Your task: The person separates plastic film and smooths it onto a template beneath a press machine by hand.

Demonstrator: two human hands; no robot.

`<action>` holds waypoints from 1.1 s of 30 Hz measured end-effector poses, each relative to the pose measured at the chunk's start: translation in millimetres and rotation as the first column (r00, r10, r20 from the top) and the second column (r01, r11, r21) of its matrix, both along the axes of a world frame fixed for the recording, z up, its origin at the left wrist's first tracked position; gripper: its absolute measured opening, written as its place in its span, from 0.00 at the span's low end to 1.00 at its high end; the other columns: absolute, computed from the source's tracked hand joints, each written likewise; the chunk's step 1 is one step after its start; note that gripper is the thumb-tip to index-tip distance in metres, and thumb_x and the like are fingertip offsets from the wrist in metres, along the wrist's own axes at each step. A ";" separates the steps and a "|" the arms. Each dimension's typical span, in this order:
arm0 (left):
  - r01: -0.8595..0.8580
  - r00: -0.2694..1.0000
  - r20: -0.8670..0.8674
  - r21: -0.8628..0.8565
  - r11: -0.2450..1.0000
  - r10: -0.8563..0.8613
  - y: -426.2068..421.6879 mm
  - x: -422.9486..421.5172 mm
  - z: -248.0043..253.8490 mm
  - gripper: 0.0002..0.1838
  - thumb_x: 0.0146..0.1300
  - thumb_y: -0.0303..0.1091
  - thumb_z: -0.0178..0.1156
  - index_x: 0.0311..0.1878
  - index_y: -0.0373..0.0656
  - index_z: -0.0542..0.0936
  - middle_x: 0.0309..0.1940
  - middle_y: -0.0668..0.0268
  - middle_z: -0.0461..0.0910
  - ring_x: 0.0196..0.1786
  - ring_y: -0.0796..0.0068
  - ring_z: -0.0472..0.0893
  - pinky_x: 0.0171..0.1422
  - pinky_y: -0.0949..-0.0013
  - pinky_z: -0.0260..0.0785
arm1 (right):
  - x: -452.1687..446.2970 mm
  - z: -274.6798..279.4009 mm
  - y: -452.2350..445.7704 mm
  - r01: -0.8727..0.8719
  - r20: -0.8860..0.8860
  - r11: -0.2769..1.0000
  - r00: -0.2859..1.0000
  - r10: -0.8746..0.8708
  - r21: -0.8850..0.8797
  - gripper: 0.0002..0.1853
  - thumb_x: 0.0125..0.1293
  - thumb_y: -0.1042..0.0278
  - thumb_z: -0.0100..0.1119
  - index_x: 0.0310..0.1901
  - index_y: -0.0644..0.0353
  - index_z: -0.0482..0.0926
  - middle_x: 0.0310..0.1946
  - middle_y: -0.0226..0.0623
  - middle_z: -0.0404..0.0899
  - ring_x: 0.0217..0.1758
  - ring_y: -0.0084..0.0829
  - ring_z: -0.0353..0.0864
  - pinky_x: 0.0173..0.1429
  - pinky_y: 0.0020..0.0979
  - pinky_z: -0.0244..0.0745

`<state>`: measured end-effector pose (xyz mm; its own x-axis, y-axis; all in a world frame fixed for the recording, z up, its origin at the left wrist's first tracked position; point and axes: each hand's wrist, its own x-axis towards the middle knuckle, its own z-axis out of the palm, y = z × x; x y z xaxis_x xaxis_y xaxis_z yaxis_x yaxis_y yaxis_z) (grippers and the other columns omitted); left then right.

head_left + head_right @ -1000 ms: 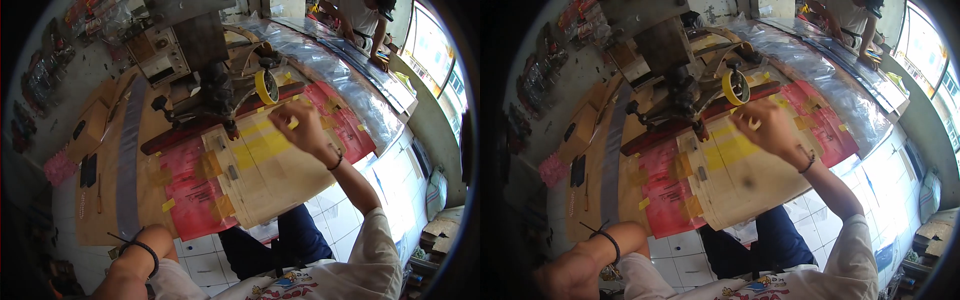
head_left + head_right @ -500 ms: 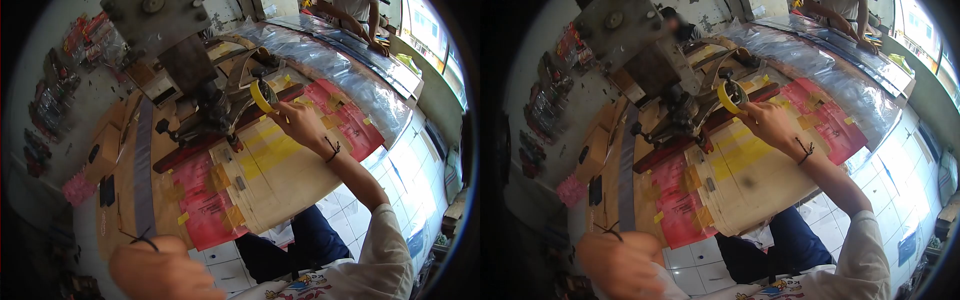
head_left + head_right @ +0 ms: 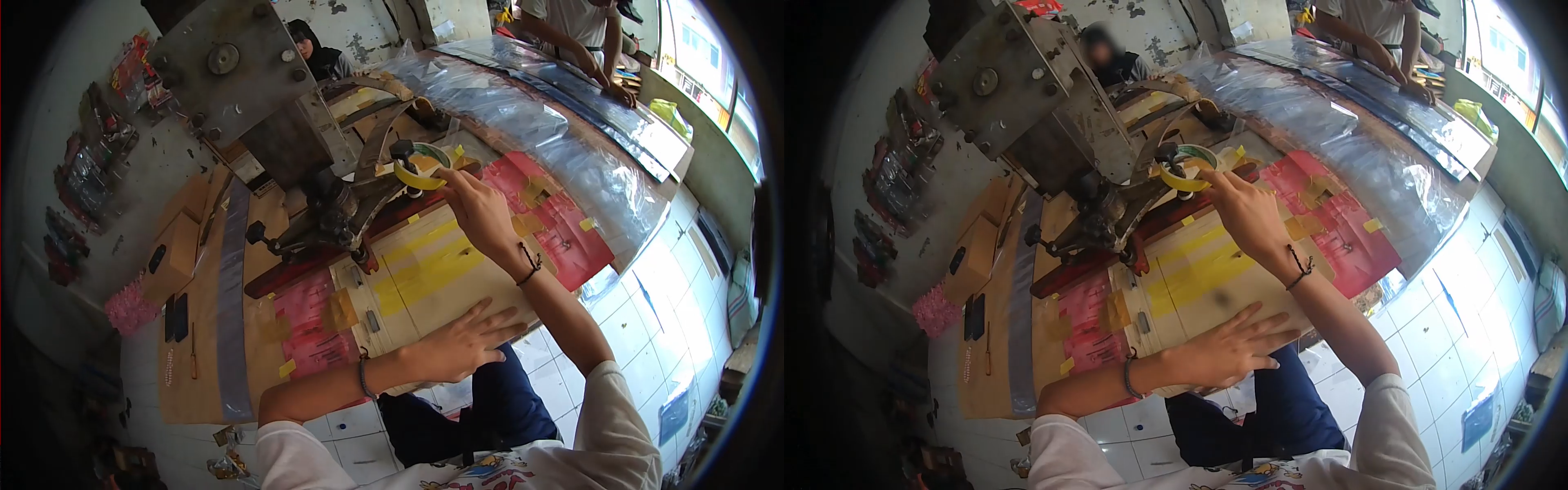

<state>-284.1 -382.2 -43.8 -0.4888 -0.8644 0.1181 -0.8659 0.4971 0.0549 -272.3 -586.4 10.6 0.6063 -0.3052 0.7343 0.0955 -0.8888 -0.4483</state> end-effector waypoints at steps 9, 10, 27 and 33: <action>-0.007 0.999 -0.047 -0.063 0.998 0.004 -3.1 1.4 -9.7 0.15 0.71 0.45 0.65 0.51 0.47 0.91 0.83 0.62 0.61 0.88 0.56 0.51 0.89 0.36 0.42 | -10.2 93.1 -26.4 -0.320 -0.286 0.947 0.910 0.301 -0.021 0.14 0.75 0.63 0.62 0.56 0.60 0.81 0.33 0.48 0.86 0.36 0.47 0.86 0.43 0.45 0.78; -0.008 1.000 -0.028 -0.050 0.999 0.007 -2.8 1.9 -12.2 0.14 0.67 0.45 0.68 0.50 0.52 0.91 0.84 0.64 0.60 0.88 0.57 0.51 0.89 0.36 0.41 | -7.2 99.7 -33.4 -0.300 -0.287 0.954 0.911 0.295 0.028 0.14 0.77 0.63 0.62 0.58 0.62 0.81 0.33 0.43 0.85 0.35 0.41 0.84 0.43 0.43 0.77; -0.042 0.987 -0.153 0.044 0.998 0.048 -4.2 0.4 4.1 0.16 0.67 0.42 0.64 0.54 0.49 0.89 0.87 0.59 0.54 0.88 0.57 0.52 0.89 0.35 0.39 | 177.2 143.6 -222.4 0.114 -0.523 0.870 0.759 -0.388 -0.480 0.23 0.71 0.45 0.64 0.51 0.60 0.86 0.44 0.50 0.90 0.48 0.51 0.90 0.53 0.50 0.82; -0.054 0.954 -0.291 0.091 0.994 0.078 -8.7 -6.6 -6.8 0.20 0.74 0.52 0.57 0.51 0.49 0.89 0.89 0.62 0.47 0.90 0.54 0.46 0.88 0.27 0.27 | 265.4 147.0 -262.7 0.020 -0.762 0.884 0.497 -0.415 -0.468 0.26 0.65 0.45 0.66 0.38 0.67 0.88 0.30 0.45 0.89 0.29 0.42 0.88 0.35 0.43 0.84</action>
